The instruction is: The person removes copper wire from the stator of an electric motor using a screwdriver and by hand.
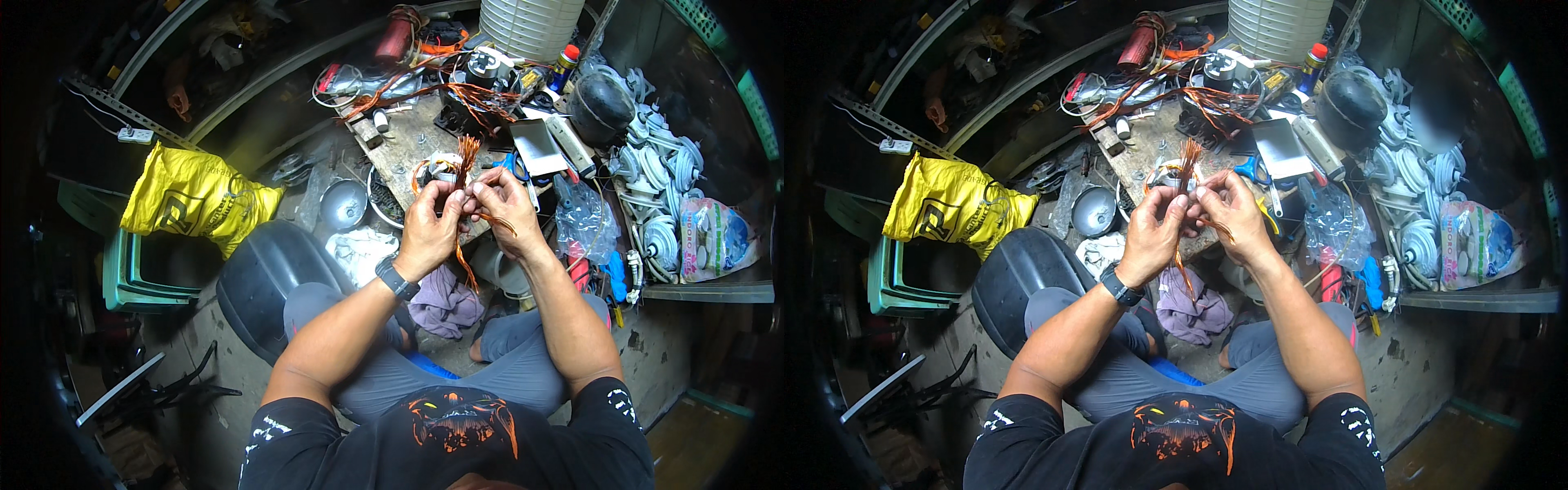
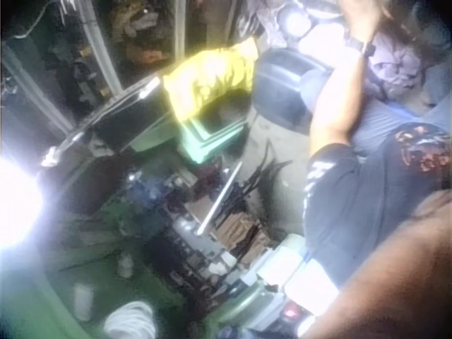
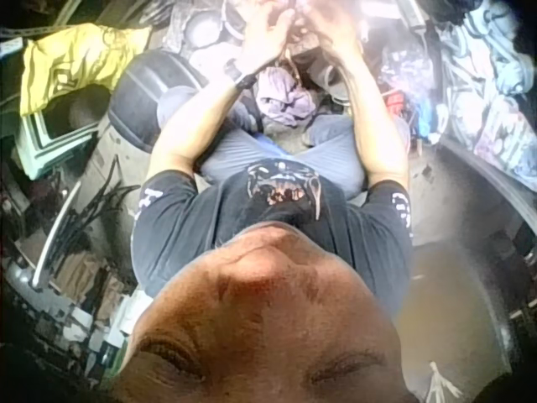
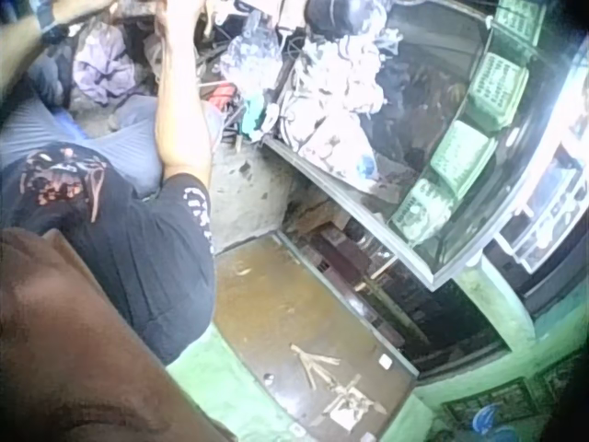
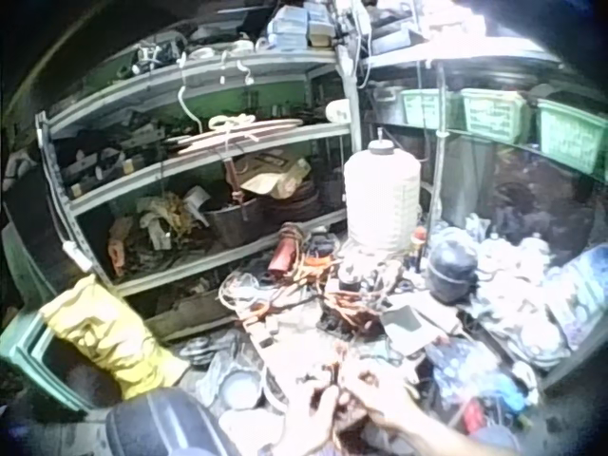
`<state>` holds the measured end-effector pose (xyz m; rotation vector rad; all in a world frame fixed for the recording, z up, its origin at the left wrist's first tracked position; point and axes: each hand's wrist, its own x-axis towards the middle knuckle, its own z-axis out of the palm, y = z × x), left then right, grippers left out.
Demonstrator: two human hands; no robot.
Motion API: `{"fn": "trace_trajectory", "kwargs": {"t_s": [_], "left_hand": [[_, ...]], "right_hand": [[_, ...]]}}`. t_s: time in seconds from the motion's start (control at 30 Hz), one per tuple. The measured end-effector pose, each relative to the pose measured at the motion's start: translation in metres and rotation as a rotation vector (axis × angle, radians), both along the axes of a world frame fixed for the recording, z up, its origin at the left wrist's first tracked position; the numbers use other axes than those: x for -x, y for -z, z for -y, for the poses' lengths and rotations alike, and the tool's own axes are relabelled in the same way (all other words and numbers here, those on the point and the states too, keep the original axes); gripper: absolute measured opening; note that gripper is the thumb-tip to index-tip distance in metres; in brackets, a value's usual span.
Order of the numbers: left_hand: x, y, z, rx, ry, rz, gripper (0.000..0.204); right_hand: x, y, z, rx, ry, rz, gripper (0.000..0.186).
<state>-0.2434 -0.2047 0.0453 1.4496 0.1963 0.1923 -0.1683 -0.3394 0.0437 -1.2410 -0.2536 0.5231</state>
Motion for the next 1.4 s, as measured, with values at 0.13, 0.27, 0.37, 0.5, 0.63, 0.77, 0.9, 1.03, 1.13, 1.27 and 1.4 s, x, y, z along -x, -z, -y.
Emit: {"fn": "trace_trajectory", "kwargs": {"t_s": [0.13,0.27,0.37,0.5,0.63,0.77,0.9,1.03,1.13,1.27,1.4], "left_hand": [[-0.001,0.001,0.001,0.050,0.016,0.008,0.019],[0.000,0.014,0.002,0.006,-0.001,0.054,0.019],[-0.001,0.007,0.003,0.032,0.005,0.021,0.019],[-0.001,0.005,0.005,0.037,-0.043,0.023,0.018],[-0.001,0.005,0.004,-0.064,-0.061,0.022,0.017],[0.001,0.009,0.003,-0.194,-0.051,0.043,0.021],[-0.001,0.006,0.004,-0.072,-0.023,0.015,0.023],[-0.002,0.006,0.004,0.163,0.022,0.013,0.023],[-0.003,0.010,0.001,0.216,0.013,-0.016,0.021],[-0.004,0.011,0.001,0.267,0.013,0.011,0.020],[-0.003,0.012,0.001,0.185,0.016,0.025,0.019]], "right_hand": [[-0.002,0.002,0.002,-0.039,-0.009,-0.026,0.017],[0.000,0.003,-0.002,0.012,-0.020,0.036,0.018],[-0.001,0.003,0.001,0.093,-0.005,0.076,0.017],[0.001,0.003,-0.001,0.112,0.012,0.077,0.017],[0.001,0.006,-0.001,0.080,-0.009,0.084,0.018],[-0.001,0.012,0.000,0.118,-0.004,0.152,0.019],[0.001,0.010,-0.002,0.115,0.002,0.098,0.019],[0.000,0.015,-0.001,0.087,-0.007,0.152,0.018],[0.003,0.013,-0.003,0.052,0.012,0.191,0.017],[0.009,0.006,-0.007,-0.047,0.039,0.123,0.017],[0.005,0.008,-0.006,-0.046,0.008,0.031,0.017]]}}
